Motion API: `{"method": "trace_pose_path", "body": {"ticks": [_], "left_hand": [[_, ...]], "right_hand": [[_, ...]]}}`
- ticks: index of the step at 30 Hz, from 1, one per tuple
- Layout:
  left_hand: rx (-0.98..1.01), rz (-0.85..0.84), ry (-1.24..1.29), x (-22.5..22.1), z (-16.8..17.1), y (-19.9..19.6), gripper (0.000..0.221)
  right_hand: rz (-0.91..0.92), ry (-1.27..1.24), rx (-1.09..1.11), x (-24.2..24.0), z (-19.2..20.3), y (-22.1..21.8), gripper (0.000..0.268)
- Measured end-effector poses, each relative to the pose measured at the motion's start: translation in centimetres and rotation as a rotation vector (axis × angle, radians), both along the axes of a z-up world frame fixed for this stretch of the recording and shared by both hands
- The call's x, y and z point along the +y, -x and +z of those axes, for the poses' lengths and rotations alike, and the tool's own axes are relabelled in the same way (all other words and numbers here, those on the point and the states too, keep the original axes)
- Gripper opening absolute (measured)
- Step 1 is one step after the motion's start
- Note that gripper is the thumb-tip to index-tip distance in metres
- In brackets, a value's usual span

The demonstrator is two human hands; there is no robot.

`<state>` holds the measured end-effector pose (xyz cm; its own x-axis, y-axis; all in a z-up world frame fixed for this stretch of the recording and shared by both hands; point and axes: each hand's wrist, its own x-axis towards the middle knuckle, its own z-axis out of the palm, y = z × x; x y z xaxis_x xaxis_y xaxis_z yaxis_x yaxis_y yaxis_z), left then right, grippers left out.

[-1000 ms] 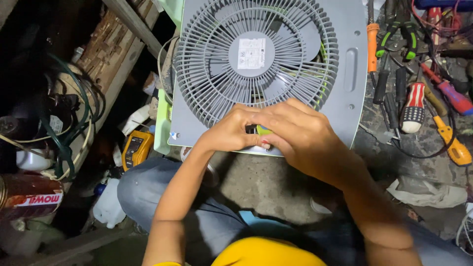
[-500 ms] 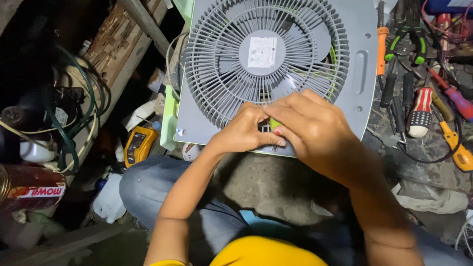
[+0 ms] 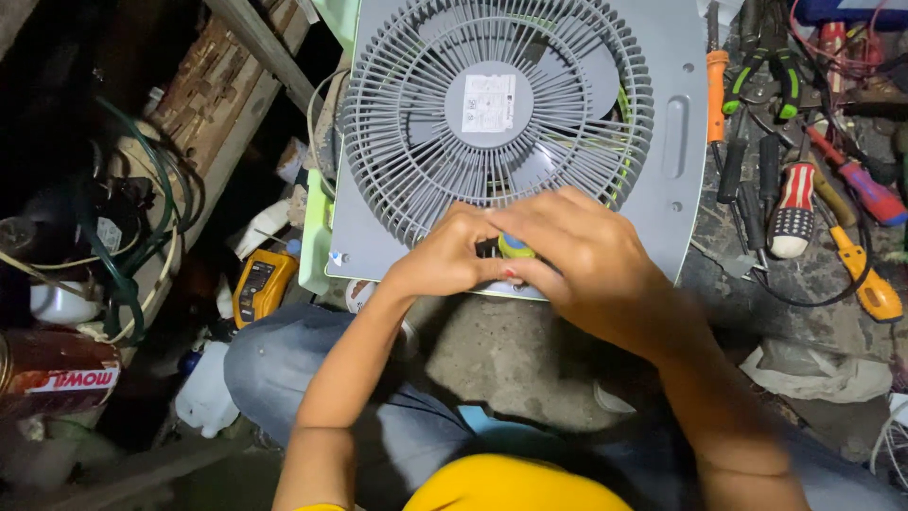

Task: Repairing a box fan by unscrewing the housing with a screwdriver

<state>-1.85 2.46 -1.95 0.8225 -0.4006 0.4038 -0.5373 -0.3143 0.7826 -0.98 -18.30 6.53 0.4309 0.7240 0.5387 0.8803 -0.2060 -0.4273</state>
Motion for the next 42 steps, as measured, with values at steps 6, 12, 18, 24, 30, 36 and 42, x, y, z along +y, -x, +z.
{"method": "trace_pose_path", "body": {"ticks": [6, 12, 18, 24, 30, 36, 42], "left_hand": [[-0.052, 0.043, -0.068, -0.8, -1.1, 2.0, 0.057], [-0.453, 0.479, -0.018, -1.8, -6.0, 7.1, 0.012], [-0.553, 0.428, -0.515, -2.3, -12.4, 8.1, 0.076], [-0.448, 0.488, -0.65, -2.8, -12.4, 8.4, 0.072], [-0.258, 0.472, -0.61, -3.3, -10.8, 9.5, 0.075], [-0.291, 0.82, 0.049, -4.6, -9.8, 12.4, 0.013], [0.444, 0.757, 1.227, -5.0, -14.4, 11.2, 0.019]], "right_hand": [[-0.321, -0.092, -0.253, -0.5, -2.1, 0.8, 0.022], [-0.6, -0.084, -0.079, -6.0, -0.9, 2.2, 0.031], [-0.901, -0.079, -0.065, -8.3, -3.1, 2.7, 0.06], [-0.807, -0.124, -0.02, -7.9, -4.0, 2.7, 0.044], [-0.691, -0.011, -0.073, -6.2, -3.8, 3.0, 0.041], [-0.471, -0.087, -0.074, -5.0, -3.9, 2.8, 0.037], [-0.432, -0.131, -0.082, -4.4, -3.9, 2.5, 0.035]]}}
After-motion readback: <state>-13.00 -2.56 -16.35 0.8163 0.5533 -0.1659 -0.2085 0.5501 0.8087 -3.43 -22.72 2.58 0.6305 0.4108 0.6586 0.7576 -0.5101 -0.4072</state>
